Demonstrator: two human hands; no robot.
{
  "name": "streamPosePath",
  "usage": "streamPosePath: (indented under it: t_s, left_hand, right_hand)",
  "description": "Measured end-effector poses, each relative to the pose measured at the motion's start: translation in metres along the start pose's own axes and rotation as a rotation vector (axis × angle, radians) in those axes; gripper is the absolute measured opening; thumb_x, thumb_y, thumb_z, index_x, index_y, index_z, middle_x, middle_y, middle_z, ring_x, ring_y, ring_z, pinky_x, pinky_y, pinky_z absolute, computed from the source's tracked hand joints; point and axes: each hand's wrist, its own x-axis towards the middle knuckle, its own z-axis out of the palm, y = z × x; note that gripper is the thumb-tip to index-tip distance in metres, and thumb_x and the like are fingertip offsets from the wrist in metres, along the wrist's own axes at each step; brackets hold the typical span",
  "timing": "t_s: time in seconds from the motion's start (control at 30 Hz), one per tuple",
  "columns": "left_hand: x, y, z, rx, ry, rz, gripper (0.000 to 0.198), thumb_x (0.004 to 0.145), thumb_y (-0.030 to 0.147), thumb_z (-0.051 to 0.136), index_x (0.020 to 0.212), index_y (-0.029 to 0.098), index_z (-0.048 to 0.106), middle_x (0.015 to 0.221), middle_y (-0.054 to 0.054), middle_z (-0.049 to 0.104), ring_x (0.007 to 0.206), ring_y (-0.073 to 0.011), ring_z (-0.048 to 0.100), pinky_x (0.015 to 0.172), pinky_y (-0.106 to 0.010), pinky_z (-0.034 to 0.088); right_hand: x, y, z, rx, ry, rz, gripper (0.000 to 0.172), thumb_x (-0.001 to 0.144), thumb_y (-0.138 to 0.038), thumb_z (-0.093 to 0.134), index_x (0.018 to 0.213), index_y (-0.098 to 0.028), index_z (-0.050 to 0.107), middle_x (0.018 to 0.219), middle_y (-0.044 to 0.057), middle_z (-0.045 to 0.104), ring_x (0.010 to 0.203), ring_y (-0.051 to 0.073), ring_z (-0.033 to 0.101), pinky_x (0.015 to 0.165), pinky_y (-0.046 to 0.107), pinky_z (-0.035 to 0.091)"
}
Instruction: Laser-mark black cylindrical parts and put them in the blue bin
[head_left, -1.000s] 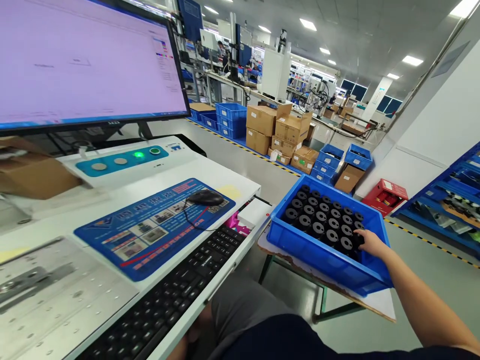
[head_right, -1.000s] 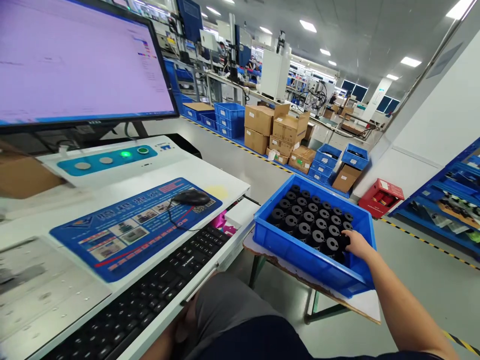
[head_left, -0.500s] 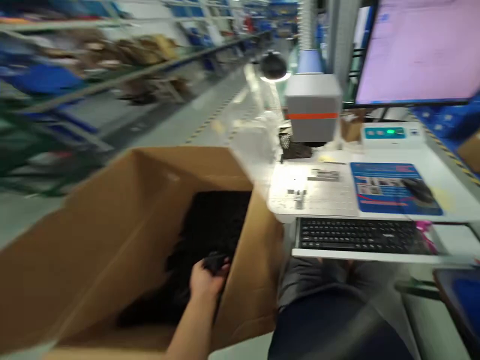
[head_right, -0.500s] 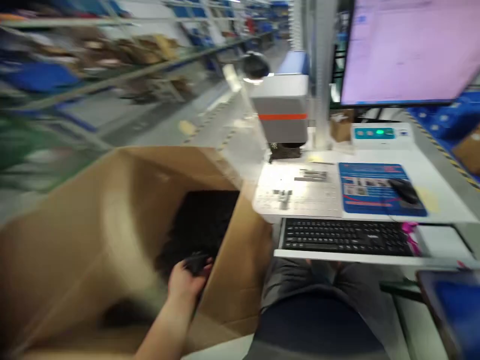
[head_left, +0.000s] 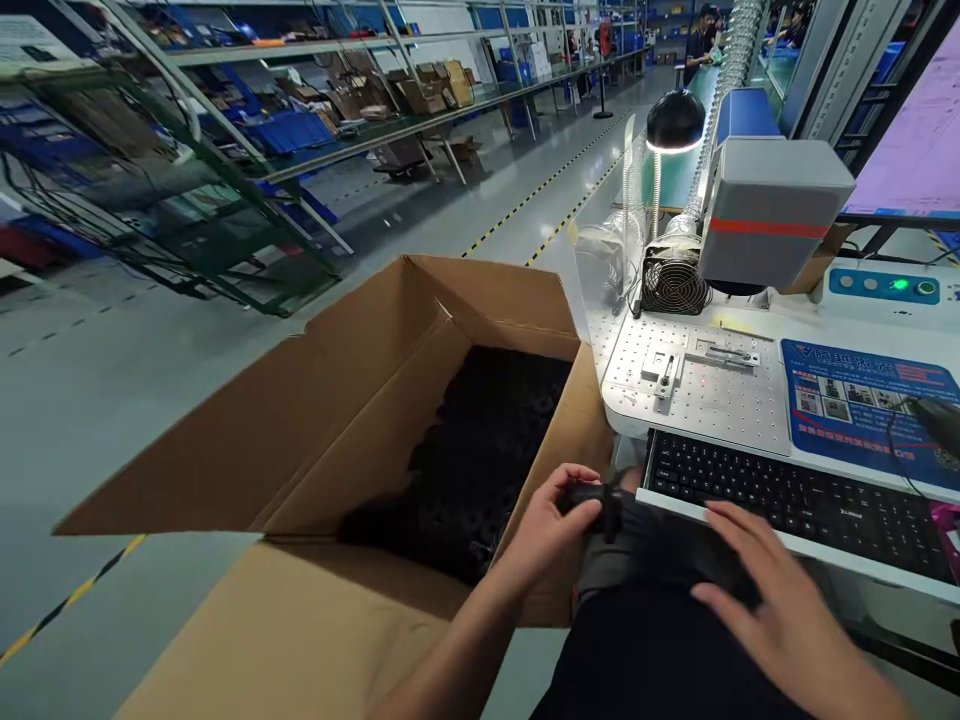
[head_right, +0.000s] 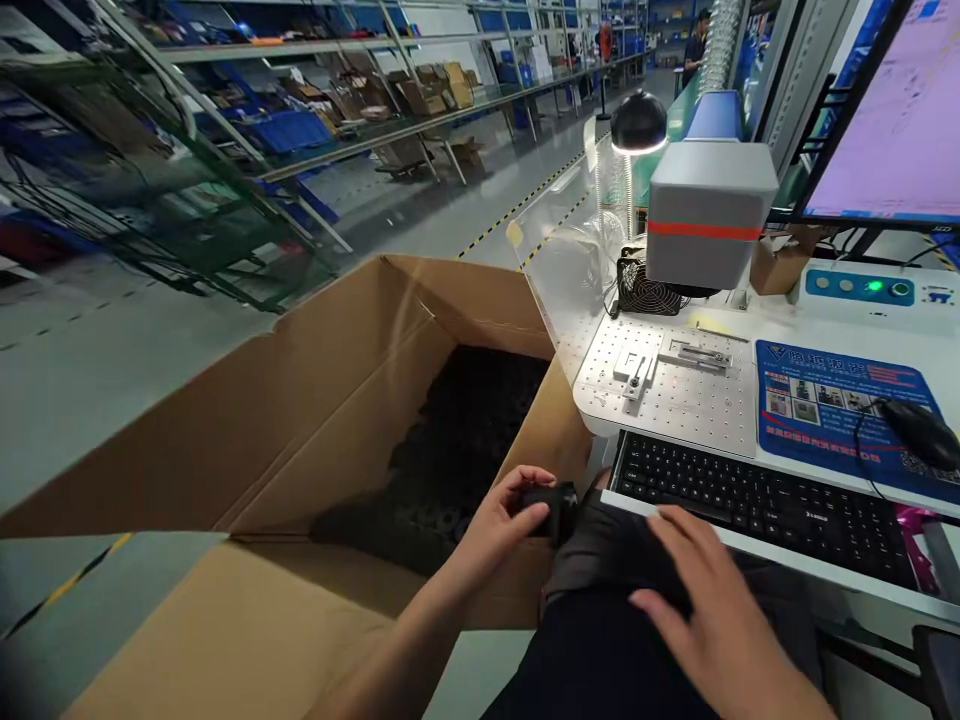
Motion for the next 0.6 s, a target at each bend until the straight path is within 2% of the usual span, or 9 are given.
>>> streamPosePath:
  t_s: [0.07,0.17,0.23,0.3,0.4,0.5,0.53,0.57,0.6]
  left_hand:
    - [-0.009,0.008,0.015,0.197,-0.051,0.143,0.058,0.088,0.037,0.081,0.135,0.022,0.051,0.122,-0.005,0.058,0.113,-0.0162,0.058,0.100,-0.028,0.048]
    - [-0.017,0.012,0.034,0.432,-0.086,0.334,0.087,0.086,0.029,0.082,0.156,0.041,0.032,0.128,0.000,0.055,0.121,-0.0148,0.056,0.107,-0.030,0.048]
    - [-0.017,0.009,0.044,0.471,-0.108,0.471,0.101,0.086,0.027,0.082,0.164,0.040,0.019,0.127,-0.002,0.056,0.119,-0.0161,0.057,0.110,-0.033,0.048]
    - [-0.012,0.002,0.054,0.467,-0.113,0.581,0.105,0.088,0.034,0.083,0.166,0.034,0.014,0.122,-0.005,0.058,0.114,-0.0173,0.060,0.106,-0.034,0.052]
    - [-0.005,-0.010,0.069,0.458,-0.042,0.633,0.102,0.089,0.053,0.081,0.166,0.032,0.017,0.117,-0.007,0.059,0.105,-0.0205,0.062,0.096,-0.037,0.058]
    - [-0.009,-0.015,0.083,0.439,0.013,0.666,0.098,0.091,0.066,0.073,0.165,0.029,0.021,0.118,-0.009,0.060,0.103,-0.0243,0.063,0.094,-0.042,0.057]
    - [-0.012,-0.016,0.087,0.419,-0.007,0.697,0.097,0.092,0.065,0.072,0.166,0.027,0.021,0.120,-0.009,0.060,0.106,-0.0251,0.062,0.095,-0.043,0.056]
    - [-0.015,-0.016,0.091,0.421,-0.002,0.779,0.099,0.091,0.067,0.073,0.165,0.023,0.024,0.124,-0.011,0.061,0.108,-0.0269,0.060,0.095,-0.043,0.054]
    - [-0.016,-0.017,0.094,0.426,-0.048,0.841,0.095,0.092,0.061,0.074,0.163,0.019,0.028,0.125,-0.011,0.062,0.109,-0.0286,0.059,0.096,-0.045,0.052]
  right_hand:
    - [0.025,-0.026,0.032,0.042,-0.038,-0.018,0.092,0.070,-0.040,0.085,0.155,-0.035,0.050,0.152,0.010,0.046,0.147,0.038,0.041,0.106,0.053,0.055]
    - [0.068,-0.046,0.079,0.031,-0.071,-0.040,0.098,0.072,-0.043,0.086,0.159,-0.041,0.042,0.161,0.006,0.037,0.150,0.035,0.039,0.109,0.053,0.054]
    - [0.081,-0.044,0.097,-0.052,-0.076,-0.045,0.096,0.080,-0.043,0.081,0.161,-0.049,0.029,0.165,0.001,0.030,0.151,0.029,0.039,0.115,0.053,0.049]
    - [0.081,-0.034,0.103,-0.111,0.009,-0.071,0.087,0.088,-0.035,0.073,0.160,-0.048,0.026,0.162,0.001,0.036,0.149,0.024,0.043,0.118,0.051,0.048]
    - [0.072,-0.020,0.102,-0.136,0.132,-0.141,0.076,0.088,-0.028,0.066,0.155,-0.041,0.033,0.154,0.004,0.045,0.143,0.022,0.050,0.115,0.046,0.051]
    - [0.063,-0.015,0.098,-0.195,0.168,-0.160,0.067,0.090,-0.036,0.060,0.153,-0.040,0.038,0.157,0.005,0.042,0.141,0.027,0.052,0.108,0.048,0.056]
    - [0.060,-0.014,0.096,-0.219,0.178,-0.155,0.063,0.093,-0.039,0.058,0.153,-0.038,0.039,0.158,0.006,0.041,0.141,0.028,0.052,0.107,0.049,0.057]
    - [0.058,-0.012,0.095,-0.254,0.154,-0.145,0.059,0.095,-0.042,0.058,0.151,-0.036,0.041,0.159,0.008,0.040,0.141,0.028,0.051,0.108,0.050,0.056]
    - [0.056,-0.009,0.094,-0.287,0.159,-0.198,0.056,0.096,-0.048,0.059,0.146,-0.032,0.044,0.153,0.010,0.047,0.136,0.028,0.057,0.104,0.047,0.059]
